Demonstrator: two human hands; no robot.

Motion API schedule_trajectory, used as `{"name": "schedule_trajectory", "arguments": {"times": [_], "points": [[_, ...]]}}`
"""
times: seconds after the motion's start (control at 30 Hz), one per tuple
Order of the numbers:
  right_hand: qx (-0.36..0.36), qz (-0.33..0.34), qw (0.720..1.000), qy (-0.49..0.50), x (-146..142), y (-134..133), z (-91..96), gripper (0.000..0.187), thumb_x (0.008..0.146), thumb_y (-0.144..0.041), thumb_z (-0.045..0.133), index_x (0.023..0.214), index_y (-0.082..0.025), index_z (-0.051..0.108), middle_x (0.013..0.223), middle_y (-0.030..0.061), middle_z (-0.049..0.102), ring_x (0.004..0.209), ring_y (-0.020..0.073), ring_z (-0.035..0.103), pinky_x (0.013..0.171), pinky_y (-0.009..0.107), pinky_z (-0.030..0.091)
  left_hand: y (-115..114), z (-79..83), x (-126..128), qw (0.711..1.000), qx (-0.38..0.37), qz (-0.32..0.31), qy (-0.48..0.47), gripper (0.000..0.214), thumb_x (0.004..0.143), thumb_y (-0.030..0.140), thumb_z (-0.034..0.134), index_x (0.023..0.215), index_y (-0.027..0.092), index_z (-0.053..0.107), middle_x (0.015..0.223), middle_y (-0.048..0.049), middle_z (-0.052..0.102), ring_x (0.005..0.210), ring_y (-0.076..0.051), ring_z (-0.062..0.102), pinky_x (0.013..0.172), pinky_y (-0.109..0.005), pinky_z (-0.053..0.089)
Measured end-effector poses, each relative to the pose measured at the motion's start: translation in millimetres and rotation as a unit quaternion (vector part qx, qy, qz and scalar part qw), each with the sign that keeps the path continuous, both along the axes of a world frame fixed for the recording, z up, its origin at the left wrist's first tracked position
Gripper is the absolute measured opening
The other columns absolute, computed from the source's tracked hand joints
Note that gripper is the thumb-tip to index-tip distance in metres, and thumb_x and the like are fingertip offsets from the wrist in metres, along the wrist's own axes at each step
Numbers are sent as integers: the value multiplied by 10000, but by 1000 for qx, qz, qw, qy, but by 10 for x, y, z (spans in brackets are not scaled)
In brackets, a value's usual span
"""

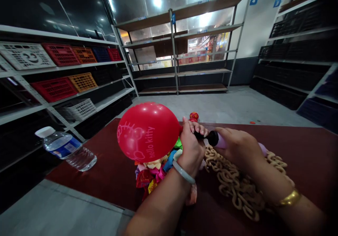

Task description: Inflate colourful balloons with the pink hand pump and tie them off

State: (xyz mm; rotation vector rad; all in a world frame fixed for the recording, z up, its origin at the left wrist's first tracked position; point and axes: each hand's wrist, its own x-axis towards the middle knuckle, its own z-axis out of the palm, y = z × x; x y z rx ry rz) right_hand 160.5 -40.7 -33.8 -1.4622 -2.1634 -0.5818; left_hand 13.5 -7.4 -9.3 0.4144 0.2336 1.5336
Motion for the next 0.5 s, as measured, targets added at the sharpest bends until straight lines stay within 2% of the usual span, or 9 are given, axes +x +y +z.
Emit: {"name": "schedule_trajectory", "arguments": {"times": [0.17, 0.3, 0.4, 0.5], "points": [[-31, -5, 999, 8, 254, 135, -62, 450, 804, -387, 643, 1222, -224, 611, 1079, 73, 736, 886, 260, 691, 726, 353, 453, 210, 88, -324, 998, -8, 54, -3, 552, 905, 555, 587, 596, 193, 307, 508, 57, 328, 422, -86, 355, 474, -253, 285], [-22, -14, 1000, -3, 464, 159, -46, 443, 806, -364, 638, 1231, -243, 602, 1037, 54, 736, 842, 250, 685, 708, 353, 453, 351, 144, -584, 996, -17, 83, -15, 535, 921, 511, 587, 600, 197, 294, 496, 68, 317, 403, -81, 343, 464, -249, 276], [3, -36, 999, -28, 523, 111, 5, 441, 832, -398, 622, 1237, -225, 593, 1029, 66, 727, 821, 257, 672, 698, 365, 440, 355, 176, -651, 996, 0, 83, -28, 533, 922, 483, 597, 598, 199, 284, 489, 71, 309, 400, -79, 338, 460, -243, 269], [27, -59, 996, -53, 478, 47, 63, 437, 825, -409, 635, 1212, -210, 604, 979, 68, 718, 799, 272, 657, 697, 379, 421, 317, 170, -605, 995, 13, 82, -55, 527, 924, 471, 600, 598, 198, 289, 487, 72, 297, 403, -74, 333, 453, -237, 256]]}}
